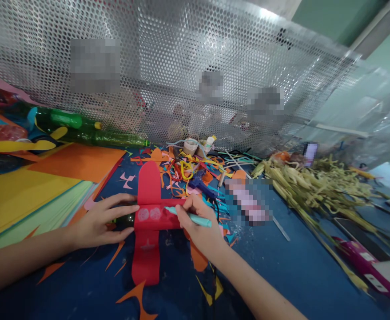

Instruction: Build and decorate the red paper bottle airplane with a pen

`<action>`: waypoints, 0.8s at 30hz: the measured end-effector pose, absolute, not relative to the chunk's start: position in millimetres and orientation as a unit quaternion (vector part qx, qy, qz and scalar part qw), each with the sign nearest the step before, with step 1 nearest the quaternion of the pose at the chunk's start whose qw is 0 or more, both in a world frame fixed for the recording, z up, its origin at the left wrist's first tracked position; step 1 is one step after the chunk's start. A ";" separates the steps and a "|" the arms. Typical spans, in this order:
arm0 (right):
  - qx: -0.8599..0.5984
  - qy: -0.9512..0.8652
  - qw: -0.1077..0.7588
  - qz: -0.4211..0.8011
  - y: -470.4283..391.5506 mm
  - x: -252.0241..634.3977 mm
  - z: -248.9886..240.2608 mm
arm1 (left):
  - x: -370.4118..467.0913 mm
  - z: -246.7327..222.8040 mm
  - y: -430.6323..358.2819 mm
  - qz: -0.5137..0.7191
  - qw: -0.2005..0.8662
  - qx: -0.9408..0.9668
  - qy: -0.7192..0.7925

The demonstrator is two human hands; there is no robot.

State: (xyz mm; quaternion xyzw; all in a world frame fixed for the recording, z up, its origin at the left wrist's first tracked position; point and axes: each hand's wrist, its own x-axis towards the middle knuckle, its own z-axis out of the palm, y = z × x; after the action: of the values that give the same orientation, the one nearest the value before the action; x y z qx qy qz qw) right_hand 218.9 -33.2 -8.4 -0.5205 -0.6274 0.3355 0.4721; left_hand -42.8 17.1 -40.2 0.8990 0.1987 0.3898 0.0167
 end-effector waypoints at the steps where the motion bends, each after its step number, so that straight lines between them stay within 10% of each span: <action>1: -0.520 -0.628 0.470 0.338 -33.3 218.7 -8.1 | -42.7 -39.8 17.2 0.389 0.018 0.899 0.198; 24: -0.543 -0.627 0.483 0.282 -34.2 219.5 -6.9 | -42.8 -39.5 16.4 0.391 0.021 0.898 0.198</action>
State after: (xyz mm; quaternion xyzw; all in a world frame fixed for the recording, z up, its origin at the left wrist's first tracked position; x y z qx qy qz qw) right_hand 219.5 -34.2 -6.9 -0.5430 -0.6266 0.2821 0.4827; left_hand -42.8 16.4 -39.5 0.8983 0.1985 0.3914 0.0213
